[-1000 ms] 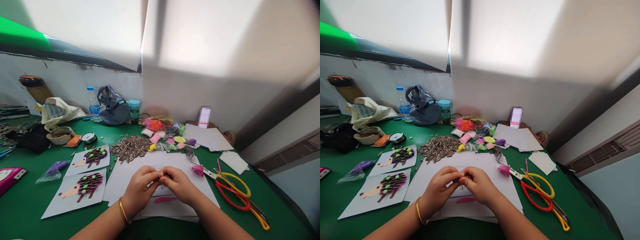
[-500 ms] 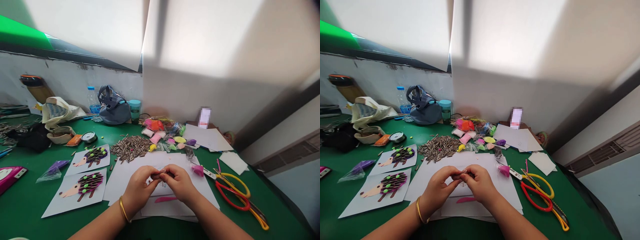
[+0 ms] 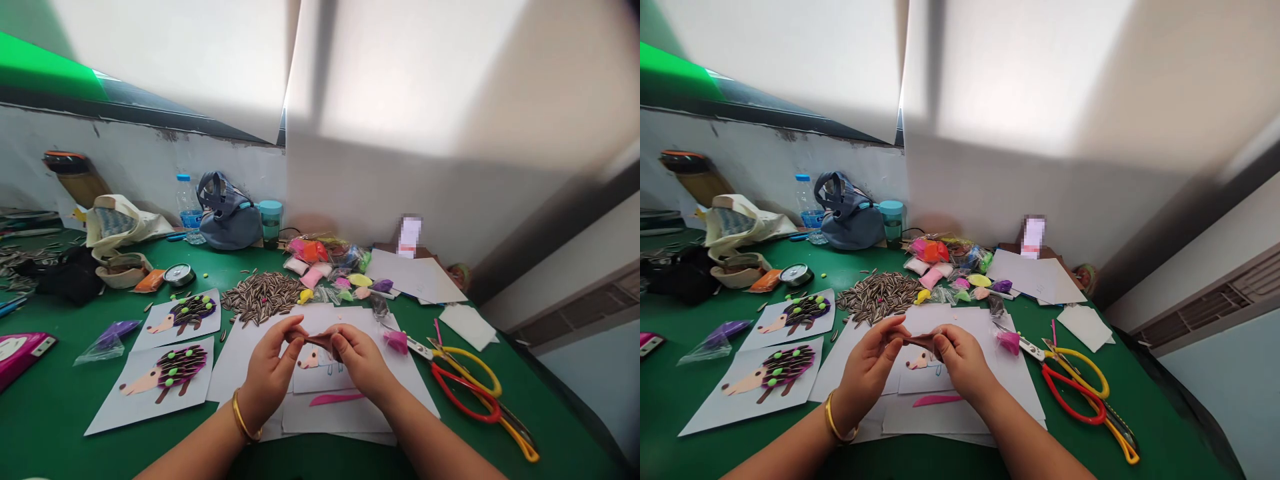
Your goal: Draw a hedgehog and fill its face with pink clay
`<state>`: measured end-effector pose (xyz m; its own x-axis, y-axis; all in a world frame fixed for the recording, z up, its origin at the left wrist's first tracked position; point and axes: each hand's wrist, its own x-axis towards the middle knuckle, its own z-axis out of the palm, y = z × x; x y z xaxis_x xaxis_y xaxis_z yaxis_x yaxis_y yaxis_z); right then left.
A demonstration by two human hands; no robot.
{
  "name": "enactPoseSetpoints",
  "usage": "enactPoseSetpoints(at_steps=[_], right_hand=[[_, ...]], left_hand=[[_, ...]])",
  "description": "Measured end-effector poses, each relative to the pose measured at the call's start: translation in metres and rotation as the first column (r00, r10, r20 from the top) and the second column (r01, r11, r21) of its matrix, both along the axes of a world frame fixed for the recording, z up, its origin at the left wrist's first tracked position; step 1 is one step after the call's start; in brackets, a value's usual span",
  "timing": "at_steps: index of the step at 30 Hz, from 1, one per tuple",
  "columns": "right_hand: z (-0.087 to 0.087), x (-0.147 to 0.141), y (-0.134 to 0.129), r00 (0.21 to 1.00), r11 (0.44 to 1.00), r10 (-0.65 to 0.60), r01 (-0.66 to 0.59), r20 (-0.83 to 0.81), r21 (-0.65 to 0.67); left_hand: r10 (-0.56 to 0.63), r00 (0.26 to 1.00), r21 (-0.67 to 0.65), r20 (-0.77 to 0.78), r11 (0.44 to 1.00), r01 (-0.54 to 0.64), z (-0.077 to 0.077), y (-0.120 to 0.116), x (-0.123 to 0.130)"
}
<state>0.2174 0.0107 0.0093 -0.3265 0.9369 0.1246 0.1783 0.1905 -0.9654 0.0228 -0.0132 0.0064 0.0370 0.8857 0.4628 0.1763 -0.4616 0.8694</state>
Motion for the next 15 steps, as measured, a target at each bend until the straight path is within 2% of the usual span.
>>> enactPoseSetpoints(at_steps=[4,10,15], right_hand=[[-0.0004,-0.0023,-0.0017,0.999,1.0,0.013,-0.014,-0.044,-0.019],[0.001,-0.004,-0.0021,0.999,0.999,0.03,-0.029,-0.039,0.032],[-0.0043,-0.0022,-0.0022,0.998,0.999,0.045,-0.045,-0.035,0.014]], left_hand=[[-0.058,0.991,-0.03,-0.123,0.998,0.055,0.0036,0.0016,0.0009],[-0.17,0.974,-0.101,-0.15,0.983,0.156,0.0062,0.0002,0.005],[-0.137,0.985,-0.1,-0.108,0.987,0.126,0.0034,0.0,0.0085]])
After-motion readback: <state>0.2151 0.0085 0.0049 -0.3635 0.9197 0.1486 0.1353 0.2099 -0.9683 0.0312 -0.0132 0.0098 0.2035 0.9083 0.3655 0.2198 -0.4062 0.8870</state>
